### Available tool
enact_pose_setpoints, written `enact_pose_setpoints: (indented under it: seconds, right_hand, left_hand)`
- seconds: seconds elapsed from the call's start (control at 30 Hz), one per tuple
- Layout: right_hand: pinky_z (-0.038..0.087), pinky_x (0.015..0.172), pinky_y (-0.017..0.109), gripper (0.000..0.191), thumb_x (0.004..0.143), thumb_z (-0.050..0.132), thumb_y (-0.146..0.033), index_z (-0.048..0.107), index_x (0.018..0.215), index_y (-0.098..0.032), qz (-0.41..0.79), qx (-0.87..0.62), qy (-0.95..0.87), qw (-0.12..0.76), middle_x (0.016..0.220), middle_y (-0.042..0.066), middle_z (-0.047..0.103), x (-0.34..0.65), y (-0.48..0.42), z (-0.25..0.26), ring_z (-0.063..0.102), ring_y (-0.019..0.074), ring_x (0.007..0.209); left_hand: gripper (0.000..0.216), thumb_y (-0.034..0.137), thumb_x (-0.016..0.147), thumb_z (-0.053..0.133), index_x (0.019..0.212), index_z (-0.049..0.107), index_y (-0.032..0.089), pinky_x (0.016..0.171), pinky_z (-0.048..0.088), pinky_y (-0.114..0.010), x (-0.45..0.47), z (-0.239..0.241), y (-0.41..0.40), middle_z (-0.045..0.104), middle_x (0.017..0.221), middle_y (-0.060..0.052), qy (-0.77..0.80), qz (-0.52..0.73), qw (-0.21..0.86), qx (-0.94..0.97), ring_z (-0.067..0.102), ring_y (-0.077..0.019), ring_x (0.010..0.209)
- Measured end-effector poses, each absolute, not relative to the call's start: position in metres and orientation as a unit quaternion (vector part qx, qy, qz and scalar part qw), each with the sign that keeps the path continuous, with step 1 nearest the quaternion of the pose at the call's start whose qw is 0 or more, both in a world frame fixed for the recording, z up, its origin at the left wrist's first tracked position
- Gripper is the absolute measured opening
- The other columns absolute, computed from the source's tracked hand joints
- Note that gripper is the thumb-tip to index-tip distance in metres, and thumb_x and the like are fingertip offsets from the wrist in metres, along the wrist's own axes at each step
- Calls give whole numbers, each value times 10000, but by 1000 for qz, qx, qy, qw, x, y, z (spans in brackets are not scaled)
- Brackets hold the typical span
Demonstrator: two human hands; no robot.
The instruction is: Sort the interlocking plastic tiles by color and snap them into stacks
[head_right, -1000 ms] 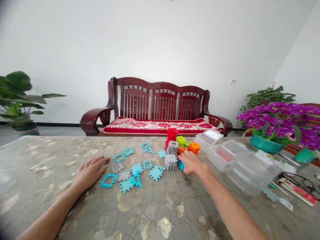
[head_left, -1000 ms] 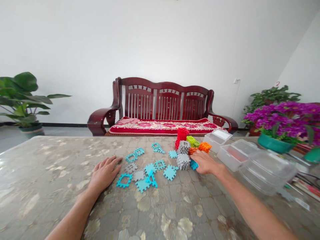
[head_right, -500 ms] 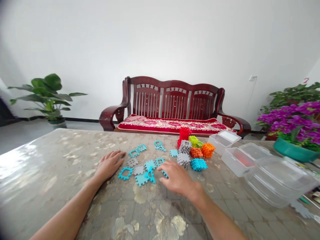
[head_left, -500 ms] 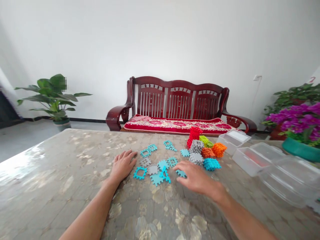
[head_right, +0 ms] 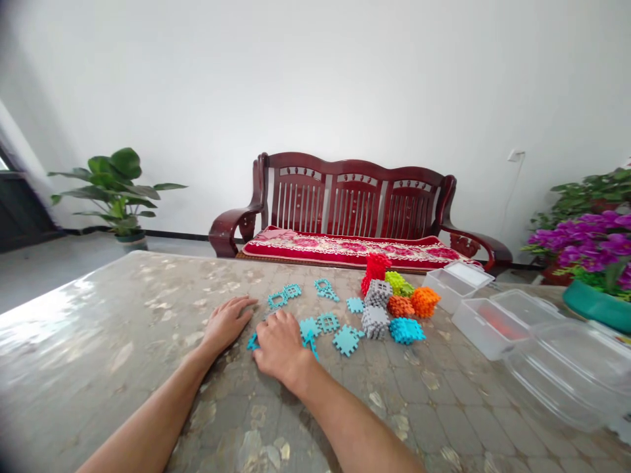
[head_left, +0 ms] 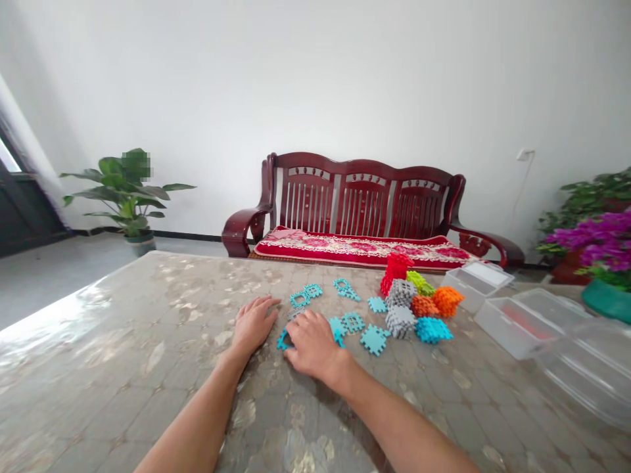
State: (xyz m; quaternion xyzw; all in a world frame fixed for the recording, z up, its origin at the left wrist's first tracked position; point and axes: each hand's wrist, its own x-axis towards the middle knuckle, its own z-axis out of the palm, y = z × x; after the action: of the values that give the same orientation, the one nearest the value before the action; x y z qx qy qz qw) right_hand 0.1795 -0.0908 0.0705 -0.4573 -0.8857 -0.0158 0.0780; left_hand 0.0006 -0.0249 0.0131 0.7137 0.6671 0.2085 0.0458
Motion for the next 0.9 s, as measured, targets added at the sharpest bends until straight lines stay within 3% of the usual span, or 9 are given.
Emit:
enact_pose_setpoints:
  seconds: [0.27,0.5,0.63,0.73,0.83,0.9]
  right_hand:
    - [434,926,388,303,782,638,-379,696,962,-141,4,-444,-896,21,1077,134,669,178,-102,90,536,280,1091]
    - [462,880,378,268,791,606,-312,672,969,-123,-41,-375,-926,9,976,136,695,173,-100,85,597,268,957]
    - [468,873,379,373,740,640,-368,643,1034,-139,-20,-375,-924,66,971,117,703,185,-102,87,605,267,936]
    - [442,944,386,566,729,662,-392,567,1243,-175,21,-381,-912,150,1110,91,692,224,-112,101,594,258,1019]
    - [397,1028,399,682,725,646,-300,475,1382,-233,34,-444,-866,226,1188,49,678,290,-122,118,578,239,1093]
    - [435,985,379,702,717,625,-244,466,1401,-245,27,-508,-825,244,1167,40,683,343,-126,125,595,221,1060]
  left_hand:
    - [386,347,894,439,1208,663,328,1128,327,-448,-2,7,-21,606,1384,-17,663,217,30,716,474,-256,1344]
    - [392,341,895,427,1201,671,311,1109,352,-413,-2,10,-23,619,1368,-25,657,207,15,725,506,-235,1311]
    - [404,346,898,411,1208,669,305,1093,370,-424,-3,11,-23,616,1368,-36,654,200,6,730,502,-246,1316]
    - [413,363,904,398,1221,660,314,1088,374,-439,-3,10,-23,604,1382,-30,652,193,6,733,496,-255,1323]
    - [414,375,904,399,1226,655,326,1091,369,-445,-4,10,-22,600,1386,-23,651,186,3,735,499,-260,1318]
    - [419,373,908,392,1232,651,321,1095,363,-443,-4,9,-22,597,1388,-28,650,179,-2,739,498,-254,1318]
